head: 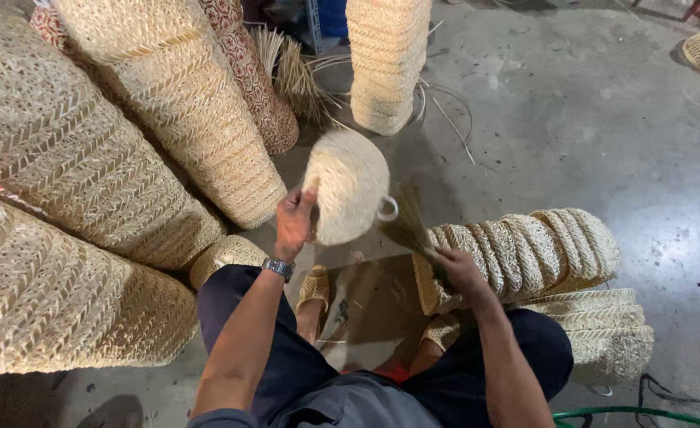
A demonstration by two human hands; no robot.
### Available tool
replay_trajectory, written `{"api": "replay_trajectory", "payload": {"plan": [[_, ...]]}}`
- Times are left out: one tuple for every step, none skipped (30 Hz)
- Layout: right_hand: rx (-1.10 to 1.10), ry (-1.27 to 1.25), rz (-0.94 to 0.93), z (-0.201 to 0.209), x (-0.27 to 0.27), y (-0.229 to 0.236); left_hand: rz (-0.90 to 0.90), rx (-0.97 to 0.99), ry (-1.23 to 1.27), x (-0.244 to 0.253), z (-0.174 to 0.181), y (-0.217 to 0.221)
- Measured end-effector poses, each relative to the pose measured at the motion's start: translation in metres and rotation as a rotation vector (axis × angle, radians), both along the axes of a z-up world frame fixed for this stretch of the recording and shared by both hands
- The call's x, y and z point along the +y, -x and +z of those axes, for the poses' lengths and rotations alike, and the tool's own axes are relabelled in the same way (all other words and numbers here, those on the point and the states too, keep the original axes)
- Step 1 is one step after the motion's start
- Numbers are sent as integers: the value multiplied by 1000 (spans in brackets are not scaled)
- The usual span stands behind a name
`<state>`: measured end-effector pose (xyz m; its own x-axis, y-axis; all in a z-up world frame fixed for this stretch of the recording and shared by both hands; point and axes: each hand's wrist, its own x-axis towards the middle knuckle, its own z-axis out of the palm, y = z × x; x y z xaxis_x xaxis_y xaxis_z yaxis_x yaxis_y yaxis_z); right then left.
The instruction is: The person cleans various woven baskets using a small hand broom to remove debris.
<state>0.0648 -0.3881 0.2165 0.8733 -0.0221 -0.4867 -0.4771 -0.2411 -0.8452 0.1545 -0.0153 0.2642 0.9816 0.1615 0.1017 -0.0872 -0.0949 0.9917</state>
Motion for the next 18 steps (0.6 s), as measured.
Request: {"api": "replay_trajectory", "payload": {"plan": [[-122, -64, 1, 21, -6, 4, -47, 32, -55, -3, 5, 5], [-245, -128, 8, 42, -8, 4, -90, 4, -173, -3, 10, 9], [-296, -249, -75, 63, -11, -3, -133, -24, -290, -3, 14, 13], [-337, -372, -155, 80, -13, -6, -173, -42, -408, -3, 15, 19], [-412, -427, -149, 94, -12, -6, -165, -93, -603, -6, 16, 21], [-491, -483, -142, 110, -19, -6, -157, -147, -798, -11, 18, 17], [-570, -539, -134, 123, -21, -6, -148, -201, -993, -15, 18, 15], [-623, -438, -92, 128, -12, -6, -215, -246, -1061, -18, 15, 16], [-673, -336, -49, 133, -1, -8, -282, -292, -1129, -20, 12, 21], [-725, -232, -11, 139, 4, -7, -352, -343, -1196, -26, 7, 24], [-597, -96, -98, 142, 12, -3, -380, -397, -1252, -33, 2, 28], [-463, 38, -181, 141, 27, 2, -407, -452, -1305, -41, -6, 34], [-326, 170, -262, 140, 35, 5, -434, -507, -1358, -48, -12, 40], [-361, 189, -255, 139, 39, 6, -429, -601, -1385, -56, -17, 47], [-395, 209, -249, 131, 45, 5, -424, -696, -1410, -63, -20, 55], [-429, 226, -240, 122, 50, 3, -417, -789, -1435, -69, -18, 62], [-500, 295, -240, 112, 52, -1, -433, -779, -1408, -74, -13, 70], [-566, 363, -237, 101, 52, -4, -451, -764, -1380, -78, -6, 83]]}}
